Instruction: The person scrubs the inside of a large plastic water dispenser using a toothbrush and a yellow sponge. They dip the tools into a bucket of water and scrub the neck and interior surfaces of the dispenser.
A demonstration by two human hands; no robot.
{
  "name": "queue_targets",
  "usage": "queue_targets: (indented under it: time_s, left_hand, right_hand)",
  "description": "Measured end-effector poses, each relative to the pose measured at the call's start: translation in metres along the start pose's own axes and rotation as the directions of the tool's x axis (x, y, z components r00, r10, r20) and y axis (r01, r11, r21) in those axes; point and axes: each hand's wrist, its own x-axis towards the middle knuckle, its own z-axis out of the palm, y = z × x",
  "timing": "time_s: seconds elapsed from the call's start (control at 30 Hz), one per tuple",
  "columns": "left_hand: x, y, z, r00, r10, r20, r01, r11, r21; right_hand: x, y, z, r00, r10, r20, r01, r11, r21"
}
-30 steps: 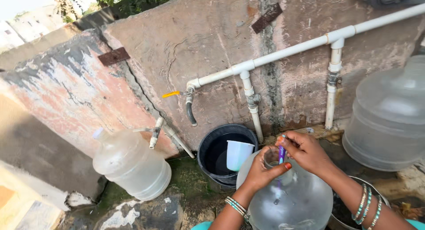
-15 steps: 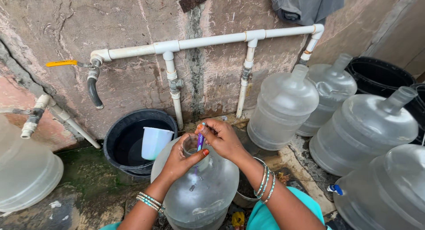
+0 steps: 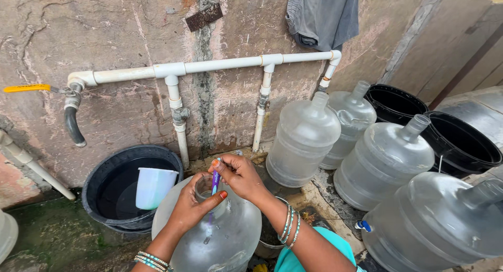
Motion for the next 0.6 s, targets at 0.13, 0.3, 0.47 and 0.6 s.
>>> queue_targets:
  time_s: [0.13, 0.3, 0.47, 0.6]
  left_hand:
    - [0.0008, -0.0036, 0.0003, 1.0, -0.012, 0.0, 0.012, 1.0, -0.006]
    - [-0.0017, -0.0031, -0.0038, 0.999, 0.032, 0.001, -0.032, 0.999, -0.013]
    - [-0.0007, -0.0009, -0.0027, 0.999, 0.054, -0.005, -0.054, 0.998, 0.024]
    - [0.0001, -0.0019, 0.0001, 1.0, 0.012, -0.014, -0.011, 0.999, 0.044]
  right_hand:
    - [-0.0005, 0.0012, 0.001, 1.0, -0.006, 0.004, 0.006, 1.0, 0.003]
    - [0.0019, 0.0026, 0.0044, 1.0, -0.015, 0.002, 0.015, 1.0, 0.019]
    - [0.0026, 0.0019, 0.0031, 1.0, -0.013, -0.005, 0.013, 1.0, -0.006]
    - [0.0003, -0.001, 0.0004, 0.999, -0.045, -0.012, 0.045, 0.999, 0.001]
